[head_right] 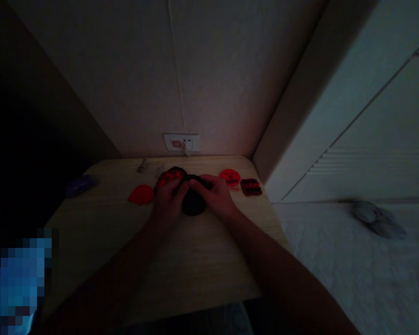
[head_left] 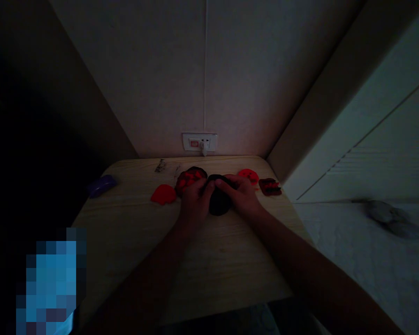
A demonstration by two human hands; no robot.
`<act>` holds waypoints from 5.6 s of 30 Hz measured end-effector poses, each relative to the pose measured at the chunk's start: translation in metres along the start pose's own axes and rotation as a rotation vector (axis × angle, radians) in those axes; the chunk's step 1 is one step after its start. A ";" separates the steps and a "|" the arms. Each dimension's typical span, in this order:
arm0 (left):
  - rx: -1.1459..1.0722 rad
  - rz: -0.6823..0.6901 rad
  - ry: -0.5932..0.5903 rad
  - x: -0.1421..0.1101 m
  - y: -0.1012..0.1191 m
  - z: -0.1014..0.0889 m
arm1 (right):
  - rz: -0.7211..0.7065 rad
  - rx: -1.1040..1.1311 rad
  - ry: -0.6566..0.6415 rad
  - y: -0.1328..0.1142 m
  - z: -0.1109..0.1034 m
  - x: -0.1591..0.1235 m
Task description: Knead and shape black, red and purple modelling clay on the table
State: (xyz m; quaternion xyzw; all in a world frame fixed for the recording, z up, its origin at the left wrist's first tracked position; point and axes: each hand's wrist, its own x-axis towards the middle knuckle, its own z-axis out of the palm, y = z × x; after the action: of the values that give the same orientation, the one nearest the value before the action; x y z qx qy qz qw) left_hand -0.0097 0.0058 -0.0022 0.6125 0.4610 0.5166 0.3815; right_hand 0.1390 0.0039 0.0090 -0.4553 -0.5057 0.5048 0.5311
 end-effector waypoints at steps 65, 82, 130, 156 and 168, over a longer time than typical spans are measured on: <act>-0.332 -0.239 0.107 0.006 -0.009 0.002 | 0.075 0.151 -0.007 0.006 -0.008 0.008; -0.390 -0.260 0.020 0.004 -0.003 0.004 | 0.080 0.102 0.049 0.002 -0.009 0.006; -0.328 -0.233 -0.001 0.004 -0.003 0.003 | -0.002 -0.073 0.054 0.000 -0.010 0.005; -0.425 -0.284 0.045 0.007 -0.008 0.001 | -0.069 -0.008 0.104 0.005 -0.013 0.010; -0.305 -0.235 0.074 0.005 -0.002 0.000 | 0.047 -0.009 0.017 0.002 -0.010 0.006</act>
State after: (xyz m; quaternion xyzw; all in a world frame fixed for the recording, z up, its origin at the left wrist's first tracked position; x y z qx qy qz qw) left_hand -0.0100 0.0117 -0.0028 0.4701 0.4593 0.5547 0.5102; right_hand 0.1483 0.0101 0.0066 -0.4738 -0.4924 0.5111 0.5214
